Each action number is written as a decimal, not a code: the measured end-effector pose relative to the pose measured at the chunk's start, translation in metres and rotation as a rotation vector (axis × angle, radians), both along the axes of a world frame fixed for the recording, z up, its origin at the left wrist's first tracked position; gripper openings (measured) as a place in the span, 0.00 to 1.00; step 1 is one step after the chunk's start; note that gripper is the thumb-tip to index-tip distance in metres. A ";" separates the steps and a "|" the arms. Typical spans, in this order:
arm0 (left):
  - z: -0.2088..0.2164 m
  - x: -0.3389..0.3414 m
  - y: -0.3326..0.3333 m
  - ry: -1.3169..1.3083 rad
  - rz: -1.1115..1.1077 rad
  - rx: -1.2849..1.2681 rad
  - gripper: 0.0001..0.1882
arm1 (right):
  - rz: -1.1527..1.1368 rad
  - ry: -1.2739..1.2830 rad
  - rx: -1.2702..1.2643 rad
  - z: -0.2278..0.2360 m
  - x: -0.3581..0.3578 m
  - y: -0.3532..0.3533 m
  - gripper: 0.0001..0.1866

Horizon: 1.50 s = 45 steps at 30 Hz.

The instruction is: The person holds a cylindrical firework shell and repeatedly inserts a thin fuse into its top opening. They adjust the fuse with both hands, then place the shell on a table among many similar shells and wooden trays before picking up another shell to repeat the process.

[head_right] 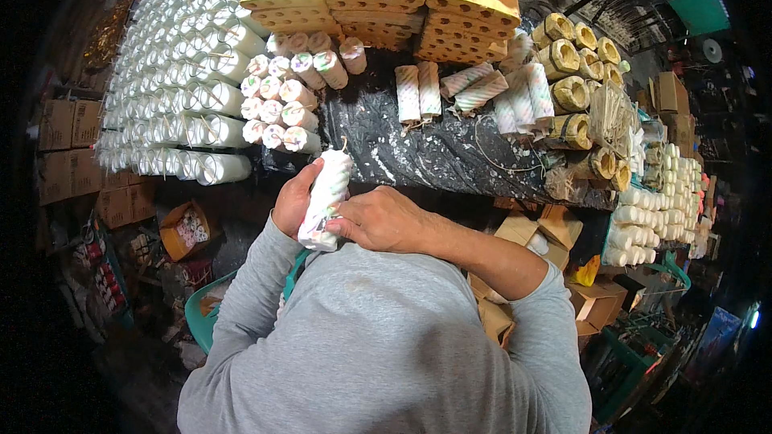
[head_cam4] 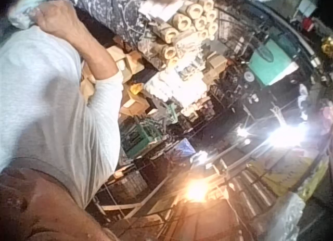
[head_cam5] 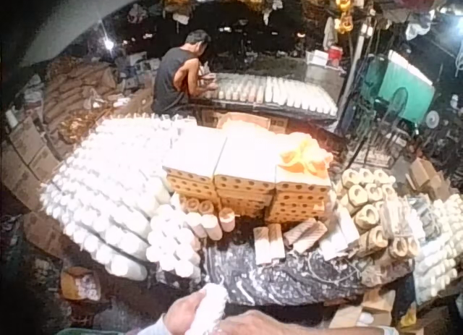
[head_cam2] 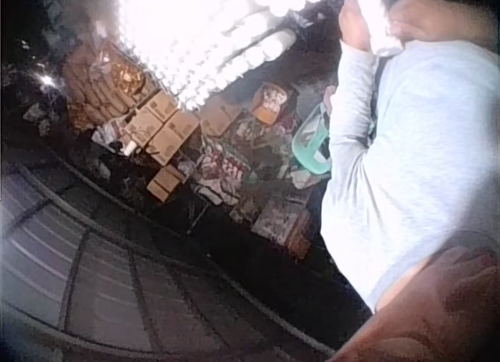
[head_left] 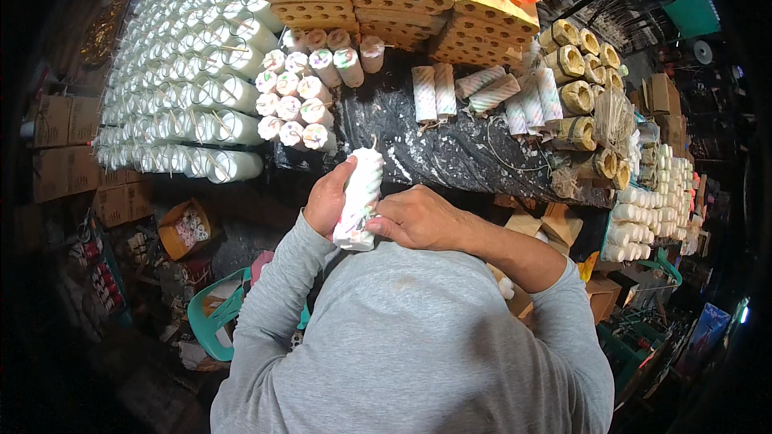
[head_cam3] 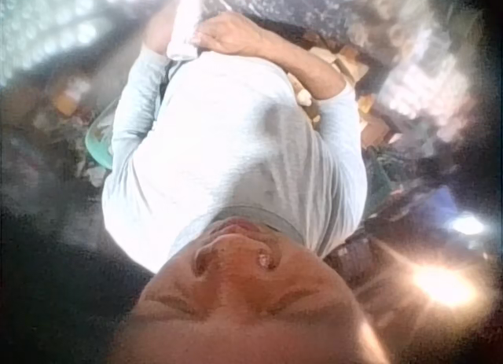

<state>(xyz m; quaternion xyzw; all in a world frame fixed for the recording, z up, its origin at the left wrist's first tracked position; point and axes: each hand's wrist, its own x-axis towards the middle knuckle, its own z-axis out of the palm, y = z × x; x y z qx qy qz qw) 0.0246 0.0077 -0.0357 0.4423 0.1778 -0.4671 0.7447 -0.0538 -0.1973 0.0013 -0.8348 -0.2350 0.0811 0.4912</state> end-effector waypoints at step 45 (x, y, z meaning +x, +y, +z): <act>-0.005 0.031 -0.052 -0.056 0.401 -0.453 0.36 | -0.516 -0.485 0.243 -0.009 0.002 -0.005 0.16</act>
